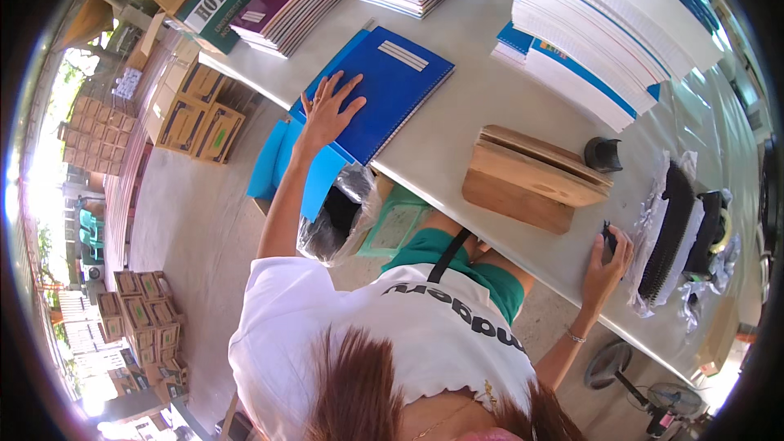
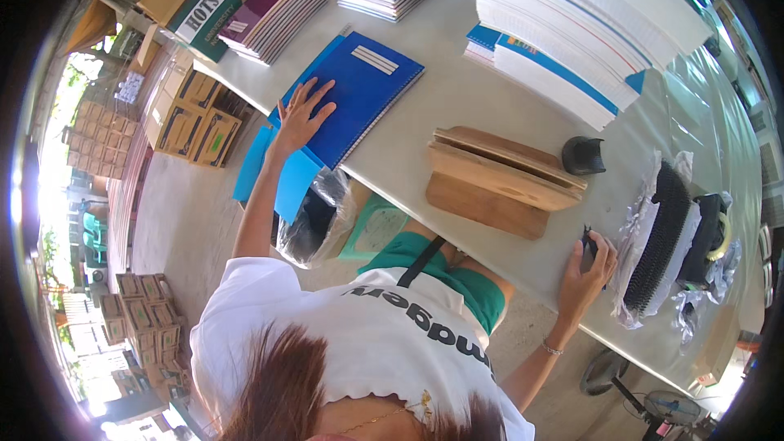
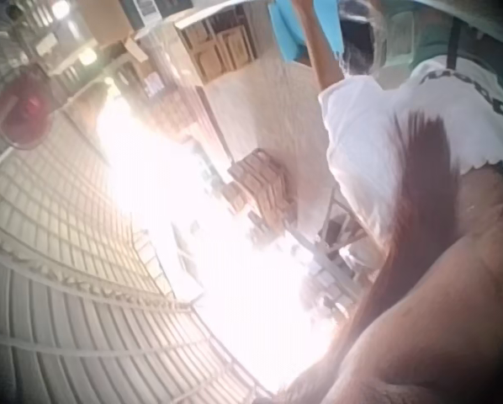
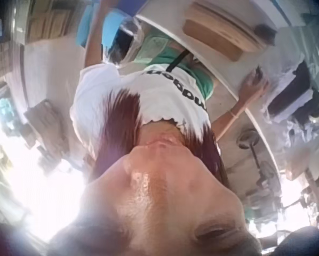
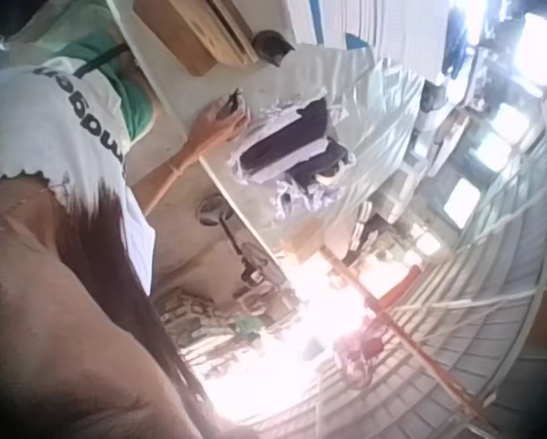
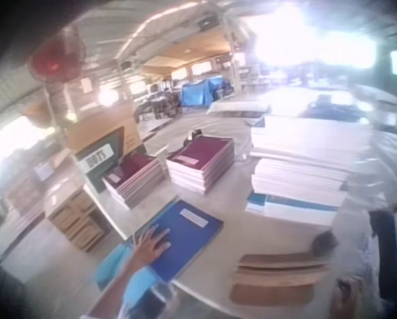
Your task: The person takes stacks of paper, aligns them on a wooden block, threads a spiral binding coil through the holes, and cuts the excess wire with pliers.
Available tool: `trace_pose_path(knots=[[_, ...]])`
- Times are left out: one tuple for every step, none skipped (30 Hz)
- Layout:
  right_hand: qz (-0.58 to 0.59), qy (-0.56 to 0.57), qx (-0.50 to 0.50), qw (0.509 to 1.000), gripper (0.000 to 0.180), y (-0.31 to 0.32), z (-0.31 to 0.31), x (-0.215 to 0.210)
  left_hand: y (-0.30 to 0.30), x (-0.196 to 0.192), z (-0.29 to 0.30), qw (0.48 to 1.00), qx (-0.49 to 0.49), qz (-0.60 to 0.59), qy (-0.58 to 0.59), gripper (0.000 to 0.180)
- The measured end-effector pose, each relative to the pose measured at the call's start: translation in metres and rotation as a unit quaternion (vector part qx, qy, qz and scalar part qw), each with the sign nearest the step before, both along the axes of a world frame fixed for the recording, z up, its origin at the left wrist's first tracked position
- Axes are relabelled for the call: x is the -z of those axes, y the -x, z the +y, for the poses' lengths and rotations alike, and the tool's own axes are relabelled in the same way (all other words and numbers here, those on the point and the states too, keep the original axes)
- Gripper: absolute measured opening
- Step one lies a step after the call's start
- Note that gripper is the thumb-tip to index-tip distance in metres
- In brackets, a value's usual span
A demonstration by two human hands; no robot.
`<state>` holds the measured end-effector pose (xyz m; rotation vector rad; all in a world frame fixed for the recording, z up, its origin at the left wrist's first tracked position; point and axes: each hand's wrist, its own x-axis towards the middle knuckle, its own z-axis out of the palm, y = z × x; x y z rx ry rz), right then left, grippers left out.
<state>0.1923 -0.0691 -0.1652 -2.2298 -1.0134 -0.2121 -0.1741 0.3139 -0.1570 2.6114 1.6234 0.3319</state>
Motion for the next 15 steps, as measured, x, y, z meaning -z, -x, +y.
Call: trace_pose_path(knots=[[0.000,0.000,0.000,1.000,0.025,-0.001,0.000,0.001,0.008,0.006,0.001,1.000,-0.001,-0.008,0.020,0.053],[-0.002,0.001,0.003,1.000,0.025,-0.002,-0.001,0.002,0.010,0.007,-0.001,1.000,-0.003,-0.011,0.011,0.052],[-0.003,0.001,0.006,1.000,0.025,-0.002,-0.002,0.003,0.010,0.009,-0.003,1.000,-0.005,-0.014,0.003,0.051],[0.001,0.001,0.002,1.000,0.025,-0.002,-0.002,0.004,0.011,0.010,-0.005,1.000,-0.006,-0.016,-0.006,0.051],[0.003,0.001,-0.003,1.000,0.025,-0.003,-0.002,0.003,0.013,0.012,-0.006,1.000,-0.004,-0.026,-0.014,0.050],[0.005,0.001,-0.007,1.000,0.024,-0.003,-0.002,0.003,0.014,0.014,-0.005,0.999,-0.001,-0.035,-0.022,0.049],[0.001,0.003,-0.010,1.000,0.025,-0.003,-0.002,0.003,0.015,0.016,-0.005,0.999,0.002,-0.045,-0.030,0.049],[-0.003,0.003,-0.012,1.000,0.025,-0.003,-0.001,0.003,0.018,0.018,-0.004,0.998,-0.007,-0.050,-0.029,0.048],[-0.007,0.004,-0.014,1.000,0.025,-0.003,-0.001,0.003,0.022,0.019,-0.002,0.998,-0.016,-0.056,-0.027,0.048],[-0.007,0.005,-0.014,1.000,0.025,-0.003,-0.001,0.002,0.026,0.021,-0.001,0.997,-0.025,-0.061,-0.026,0.048],[-0.007,0.005,-0.013,1.000,0.025,-0.002,0.000,0.001,0.030,0.023,-0.001,0.996,-0.035,-0.068,-0.045,0.049],[-0.008,0.004,-0.013,1.000,0.025,-0.002,0.000,0.000,0.033,0.024,0.002,0.993,-0.059,-0.083,-0.056,0.050],[-0.005,0.003,-0.008,1.000,0.025,-0.001,0.000,-0.001,0.036,0.025,0.008,0.989,-0.083,-0.098,-0.067,0.051],[-0.001,0.000,-0.005,1.000,0.025,0.000,0.001,-0.002,0.037,0.022,0.013,0.985,-0.107,-0.112,-0.080,0.052],[0.004,-0.003,-0.001,1.000,0.025,0.001,0.001,-0.002,0.036,0.020,0.021,0.976,-0.122,-0.148,-0.101,0.058]])
